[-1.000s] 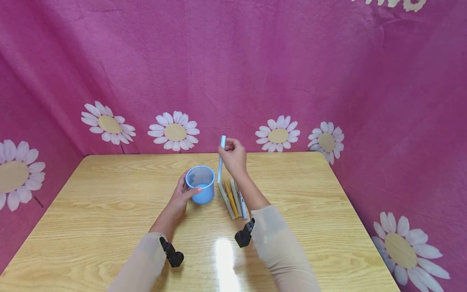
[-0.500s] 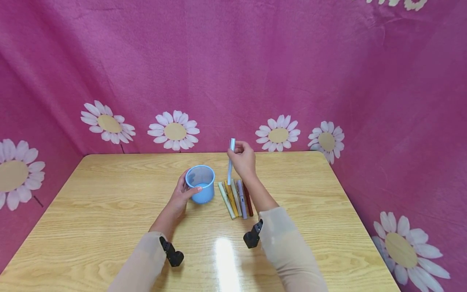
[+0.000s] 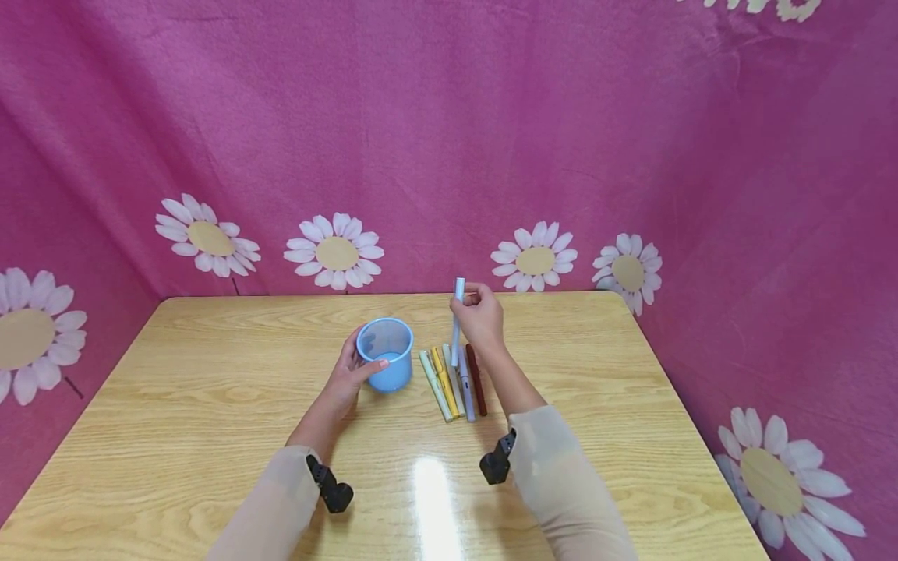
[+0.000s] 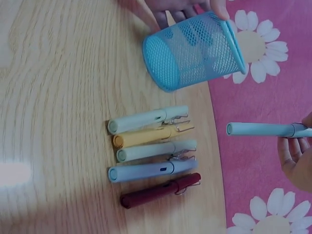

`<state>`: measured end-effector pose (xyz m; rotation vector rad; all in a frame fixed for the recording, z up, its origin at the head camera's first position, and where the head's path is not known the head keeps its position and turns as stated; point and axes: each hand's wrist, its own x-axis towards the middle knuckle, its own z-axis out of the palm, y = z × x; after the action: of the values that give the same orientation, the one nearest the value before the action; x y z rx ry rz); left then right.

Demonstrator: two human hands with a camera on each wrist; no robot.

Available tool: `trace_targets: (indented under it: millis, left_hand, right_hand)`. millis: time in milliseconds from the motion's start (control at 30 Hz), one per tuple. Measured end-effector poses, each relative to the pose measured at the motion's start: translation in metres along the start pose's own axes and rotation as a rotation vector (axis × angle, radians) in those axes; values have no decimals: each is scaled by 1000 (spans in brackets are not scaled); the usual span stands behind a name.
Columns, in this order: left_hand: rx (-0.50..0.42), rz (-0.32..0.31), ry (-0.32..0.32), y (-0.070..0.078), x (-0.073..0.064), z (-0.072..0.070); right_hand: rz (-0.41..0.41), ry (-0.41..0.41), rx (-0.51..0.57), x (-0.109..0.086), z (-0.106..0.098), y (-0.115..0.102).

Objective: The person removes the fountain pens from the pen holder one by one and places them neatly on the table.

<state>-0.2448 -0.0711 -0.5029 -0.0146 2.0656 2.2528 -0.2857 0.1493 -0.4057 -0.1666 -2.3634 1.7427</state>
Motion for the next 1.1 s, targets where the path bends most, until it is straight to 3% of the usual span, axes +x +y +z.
trace_targets:
  millis: [433, 1100]
  left_hand:
    - [-24, 20, -13, 2, -1, 1]
    - [2, -2, -9, 1, -2, 0]
  right_hand:
    - [-2, 11, -68, 6, -12, 18]
    - [75, -31, -138, 5, -26, 34]
